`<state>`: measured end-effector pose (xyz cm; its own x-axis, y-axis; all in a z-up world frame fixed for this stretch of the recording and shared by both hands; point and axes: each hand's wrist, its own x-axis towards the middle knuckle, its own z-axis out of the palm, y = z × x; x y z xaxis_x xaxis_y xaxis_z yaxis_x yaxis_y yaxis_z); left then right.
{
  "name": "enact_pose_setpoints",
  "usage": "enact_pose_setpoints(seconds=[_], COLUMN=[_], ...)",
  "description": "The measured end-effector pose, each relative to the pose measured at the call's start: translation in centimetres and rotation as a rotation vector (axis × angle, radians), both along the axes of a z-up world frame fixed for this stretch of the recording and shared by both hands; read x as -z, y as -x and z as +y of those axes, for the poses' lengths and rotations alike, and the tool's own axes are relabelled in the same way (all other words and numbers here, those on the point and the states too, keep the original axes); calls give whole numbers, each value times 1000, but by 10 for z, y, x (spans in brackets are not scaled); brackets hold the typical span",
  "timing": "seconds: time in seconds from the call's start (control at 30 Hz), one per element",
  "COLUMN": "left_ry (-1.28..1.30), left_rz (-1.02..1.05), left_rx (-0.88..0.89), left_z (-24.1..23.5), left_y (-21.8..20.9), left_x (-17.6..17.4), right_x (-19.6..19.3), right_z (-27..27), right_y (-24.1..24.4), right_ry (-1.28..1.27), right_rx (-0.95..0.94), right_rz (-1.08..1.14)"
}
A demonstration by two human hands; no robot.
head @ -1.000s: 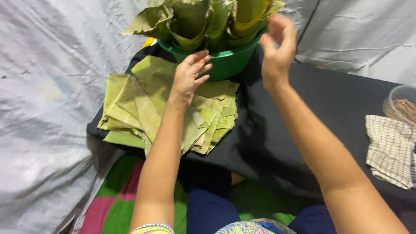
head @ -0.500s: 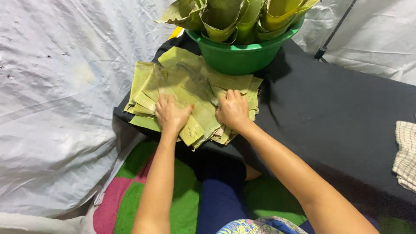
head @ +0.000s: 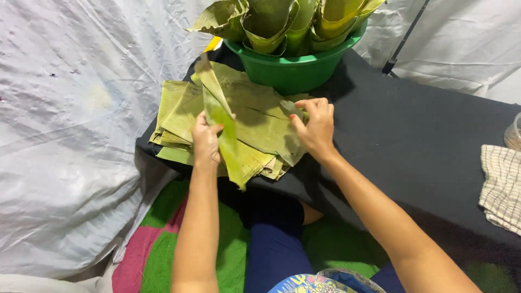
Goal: The person is cleaning banana leaves with a cloth, folding them into cone shapes, and securing them with toothpicks before placing them in a bucket.
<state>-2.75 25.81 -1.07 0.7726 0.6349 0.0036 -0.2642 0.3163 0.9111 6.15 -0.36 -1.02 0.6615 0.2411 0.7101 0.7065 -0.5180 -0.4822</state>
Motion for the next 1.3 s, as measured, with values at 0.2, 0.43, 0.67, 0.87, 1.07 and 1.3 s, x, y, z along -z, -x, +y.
enact_pose_setpoints(seconds=[0.2, 0.43, 0.67, 0.87, 1.07, 1.3], left_ry=[64, 127, 257, 159, -461, -976], left_rz=[-10, 46, -152, -170, 377, 862], left_rx=[-117, -346, 235, 781, 475, -5], left_z=[-15, 3, 12, 58, 58, 58], left_y=[-37, -4, 34, 17, 14, -42], left_x=[49, -5, -62, 2, -15, 31], right_x=[-12, 34, 21, 28, -4, 4], right_z=[17, 2, 2, 1, -2, 4], right_y=[20, -39, -41, -38, -21, -19], right_ry=[240, 464, 306, 454, 217, -158], right_rx=[47, 136, 63, 49, -29, -82], right_rz=[107, 272, 463, 531, 516, 519])
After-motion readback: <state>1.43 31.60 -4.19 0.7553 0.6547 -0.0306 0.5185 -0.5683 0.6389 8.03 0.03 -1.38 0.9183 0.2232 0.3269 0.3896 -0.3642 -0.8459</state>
